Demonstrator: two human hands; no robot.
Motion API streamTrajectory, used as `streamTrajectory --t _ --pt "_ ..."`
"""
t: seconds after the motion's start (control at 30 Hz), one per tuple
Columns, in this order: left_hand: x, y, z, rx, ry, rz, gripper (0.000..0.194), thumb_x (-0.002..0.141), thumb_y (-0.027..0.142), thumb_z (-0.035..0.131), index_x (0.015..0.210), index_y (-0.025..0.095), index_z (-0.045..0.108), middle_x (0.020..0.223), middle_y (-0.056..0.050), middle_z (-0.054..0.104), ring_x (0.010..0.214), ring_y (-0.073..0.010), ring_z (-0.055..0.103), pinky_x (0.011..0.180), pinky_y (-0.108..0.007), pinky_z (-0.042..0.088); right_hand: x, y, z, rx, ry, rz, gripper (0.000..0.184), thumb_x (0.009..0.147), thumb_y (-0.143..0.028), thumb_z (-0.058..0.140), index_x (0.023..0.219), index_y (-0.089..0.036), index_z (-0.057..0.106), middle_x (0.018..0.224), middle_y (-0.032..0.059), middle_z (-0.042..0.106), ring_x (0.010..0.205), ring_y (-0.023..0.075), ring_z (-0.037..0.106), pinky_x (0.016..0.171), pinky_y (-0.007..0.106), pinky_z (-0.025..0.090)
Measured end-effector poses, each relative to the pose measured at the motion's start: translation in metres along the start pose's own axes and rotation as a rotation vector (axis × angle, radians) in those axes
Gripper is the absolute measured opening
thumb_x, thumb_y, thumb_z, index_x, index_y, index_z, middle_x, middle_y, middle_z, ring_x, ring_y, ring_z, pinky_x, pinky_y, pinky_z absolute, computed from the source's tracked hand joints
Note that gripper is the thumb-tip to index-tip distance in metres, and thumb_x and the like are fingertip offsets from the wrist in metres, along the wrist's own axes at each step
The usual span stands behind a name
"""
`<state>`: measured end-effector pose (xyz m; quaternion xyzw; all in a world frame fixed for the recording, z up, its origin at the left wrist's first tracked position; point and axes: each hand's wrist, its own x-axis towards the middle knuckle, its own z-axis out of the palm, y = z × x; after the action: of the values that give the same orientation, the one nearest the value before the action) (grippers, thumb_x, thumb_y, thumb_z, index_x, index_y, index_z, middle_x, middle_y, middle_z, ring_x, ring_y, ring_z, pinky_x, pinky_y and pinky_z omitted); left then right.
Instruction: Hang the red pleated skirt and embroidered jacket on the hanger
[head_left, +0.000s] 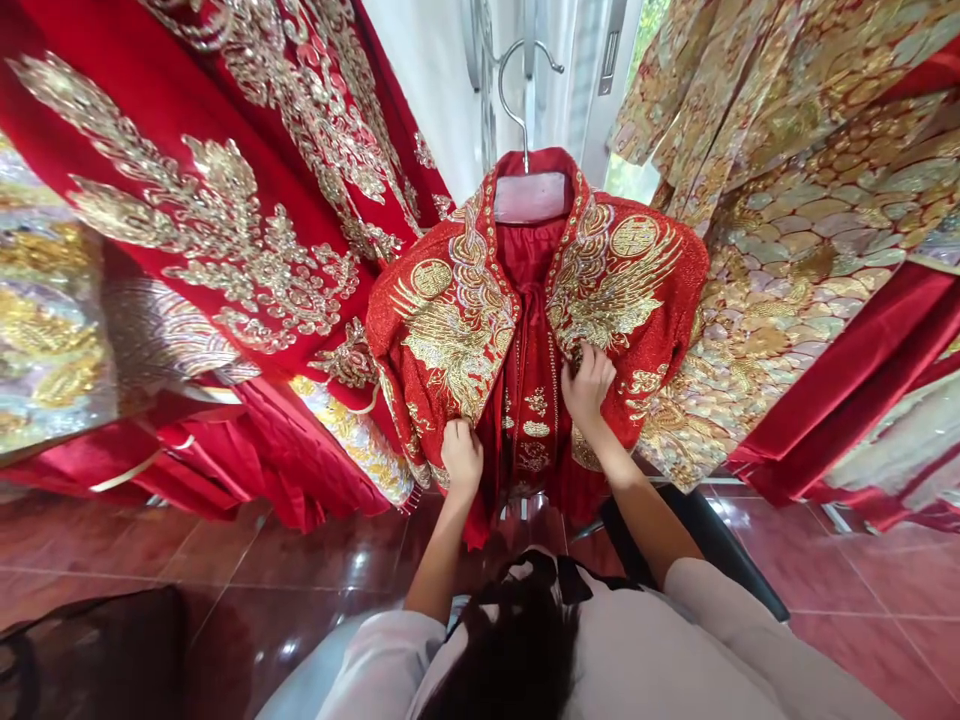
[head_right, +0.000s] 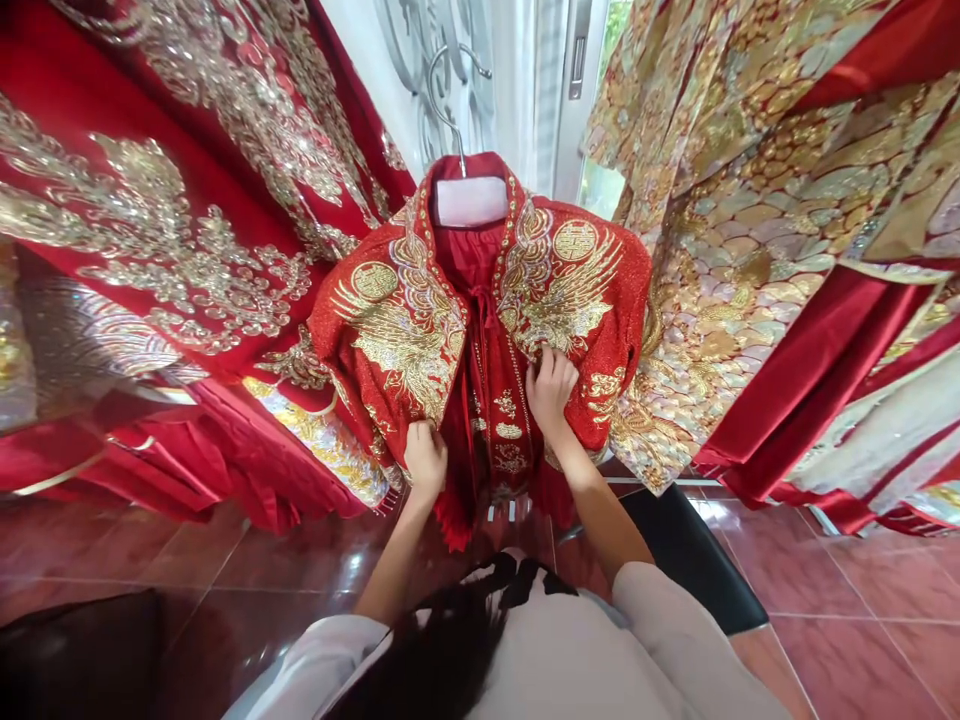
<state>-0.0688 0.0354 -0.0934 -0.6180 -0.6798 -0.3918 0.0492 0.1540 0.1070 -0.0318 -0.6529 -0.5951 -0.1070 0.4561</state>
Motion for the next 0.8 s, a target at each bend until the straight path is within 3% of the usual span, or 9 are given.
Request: streamTrajectory --t 0.1,0.17,0.23,0.3,0.4,0.5,0.63,0.7,0.8 --pt "0.005 0.001 -0.01 -0.01 -0.006 0.008 0.016 0.077 0.008 0.039 0.073 0.02 0.049 0.079 -0.011 0.055 0.08 -0.0246 0.056 0.067 -0.033 0.046 0.005 -0.004 -0.016 0.153 -0.071 -0.054 0.029 0.084 -0.018 0.033 0.095 -0.011 0.058 0.091 0.0152 0.061 0.084 0.0221 0.055 0.08 0.036 0.043" --pt "0.0 0.012 -0.022 -0.05 -0.039 0.066 0.016 0.072 0.007 0.039 0.067 0.021 0.044 0.071 -0.008 0.053 0.072 -0.022 0.055 0.063 -0.032 0.044 -0.001 -0.016 -0.042 0.314 -0.115 -0.118 0.018 0.078 -0.018 0.035 0.079 -0.016 0.053 0.073 0.0077 0.057 0.067 0.0178 0.052 0.067 0.03 0.042" --pt "-0.017 0.031 -0.035 -0.113 -0.1 0.17 0.016 0.067 0.006 0.04 0.062 0.022 0.039 0.062 -0.004 0.05 0.06 -0.0183 0.052 0.057 -0.029 0.043 -0.014 -0.035 -0.078 0.485 -0.134 -0.161 0.01 0.074 -0.017 0.036 0.068 -0.019 0.044 0.056 -0.0001 0.043 0.051 0.0131 0.041 0.053 0.025 0.035" --pt "-0.041 0.055 -0.046 -0.195 -0.166 0.287 0.017 0.067 0.009 0.042 0.058 0.022 0.037 0.056 -0.003 0.047 0.053 -0.0163 0.05 0.053 -0.027 0.041 -0.026 -0.058 -0.113 0.611 -0.148 -0.149 0.01 0.074 -0.015 0.036 0.066 -0.02 0.039 0.052 -0.003 0.034 0.047 0.0104 0.034 0.047 0.023 0.029" --pt "-0.063 0.085 -0.045 -0.407 -0.274 0.314 0.015 0.07 0.016 0.047 0.058 0.023 0.041 0.058 -0.006 0.051 0.055 -0.0184 0.051 0.053 -0.031 0.043 -0.029 -0.087 -0.135 0.663 -0.299 -0.126 0.009 0.073 -0.013 0.036 0.068 -0.02 0.04 0.053 -0.0034 0.033 0.047 0.0094 0.031 0.045 0.021 0.027" --pt "-0.045 0.096 -0.018 -0.578 -0.384 0.092 0.005 0.069 0.018 0.052 0.068 0.022 0.052 0.071 -0.009 0.057 0.065 -0.0222 0.055 0.062 -0.035 0.046 -0.011 -0.097 -0.105 0.534 -0.389 -0.095 0.01 0.073 -0.015 0.037 0.074 -0.019 0.046 0.056 -0.0013 0.041 0.051 0.0115 0.038 0.052 0.022 0.033" --pt "-0.002 0.079 0.03 -0.668 -0.411 -0.064 0.011 0.074 0.015 0.05 0.082 0.018 0.056 0.09 -0.013 0.059 0.09 -0.0258 0.057 0.085 -0.04 0.045 -0.005 -0.08 -0.04 0.339 -0.291 0.049 0.021 0.079 -0.017 0.038 0.094 -0.016 0.052 0.081 0.0087 0.058 0.073 0.019 0.055 0.069 0.029 0.043" --pt "0.001 0.061 0.044 -0.754 -0.461 -0.136 0.009 0.072 0.013 0.056 0.08 0.018 0.058 0.09 -0.01 0.06 0.094 -0.0248 0.056 0.091 -0.039 0.043 -0.023 -0.063 -0.019 0.412 -0.265 0.062 0.028 0.083 -0.022 0.039 0.107 -0.014 0.051 0.099 0.0129 0.06 0.091 0.0215 0.058 0.082 0.033 0.046" --pt "-0.024 0.026 0.05 -0.929 -0.571 -0.305 0.013 0.066 0.014 0.067 0.078 0.017 0.063 0.084 -0.004 0.063 0.086 -0.02 0.058 0.089 -0.034 0.045 -0.073 -0.028 -0.008 0.548 -0.452 0.15 0.036 0.084 -0.028 0.044 0.118 -0.016 0.051 0.11 0.0115 0.06 0.102 0.0201 0.057 0.093 0.034 0.045"
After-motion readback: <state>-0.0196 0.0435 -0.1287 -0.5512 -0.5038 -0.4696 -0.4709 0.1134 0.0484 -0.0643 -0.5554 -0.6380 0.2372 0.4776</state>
